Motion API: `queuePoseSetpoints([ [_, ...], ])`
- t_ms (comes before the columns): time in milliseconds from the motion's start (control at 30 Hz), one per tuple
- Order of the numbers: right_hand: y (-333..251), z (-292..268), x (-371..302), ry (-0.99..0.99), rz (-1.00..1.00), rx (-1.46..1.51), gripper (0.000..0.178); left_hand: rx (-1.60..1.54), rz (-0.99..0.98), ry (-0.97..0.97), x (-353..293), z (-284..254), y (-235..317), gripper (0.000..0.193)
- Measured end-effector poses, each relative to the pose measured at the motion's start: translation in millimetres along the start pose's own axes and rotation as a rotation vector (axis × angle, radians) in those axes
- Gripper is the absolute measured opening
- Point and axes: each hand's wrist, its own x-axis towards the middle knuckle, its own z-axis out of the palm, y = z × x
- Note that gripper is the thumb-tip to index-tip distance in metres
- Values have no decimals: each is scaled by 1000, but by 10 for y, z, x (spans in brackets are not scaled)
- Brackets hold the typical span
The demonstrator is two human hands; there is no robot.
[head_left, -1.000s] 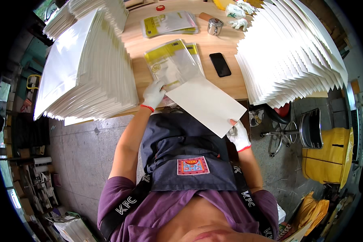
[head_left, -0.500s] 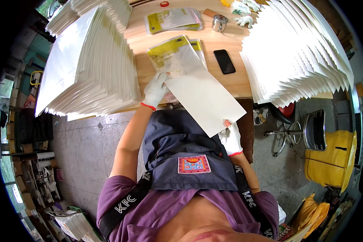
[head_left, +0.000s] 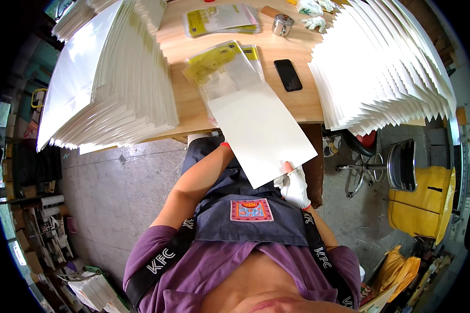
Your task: The person repeatedly picks up stacks of white paper sheets from a table and places them into a larger pile. The person wears white gloves and a purple shirt with a KFC logo while performing this repetitive stacking task.
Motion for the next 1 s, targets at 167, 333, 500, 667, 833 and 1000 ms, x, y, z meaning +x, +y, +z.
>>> queuePoseSetpoints([
  [167, 219, -122, 290, 11, 91, -79, 21, 203, -96, -271, -580, -55, -90, 35],
  [333, 781, -65, 1115, -163, 117, 422, 35, -3, -224, 98, -759, -268, -463, 25],
  [500, 778, 120, 1281, -404, 282, 358, 40, -252, -473, 58, -610, -531, -367, 27],
  [667, 445, 561, 1088, -433, -14, -989, 29, -13, -482, 165, -789, -821, 162, 25],
  [833, 752, 783, 1297, -602, -588, -1849, 15, 127, -413, 77, -795, -1042, 466, 22],
  [1000, 807, 929, 1365, -721, -703, -2079, 13, 86, -416, 26, -743, -1130, 441, 25],
])
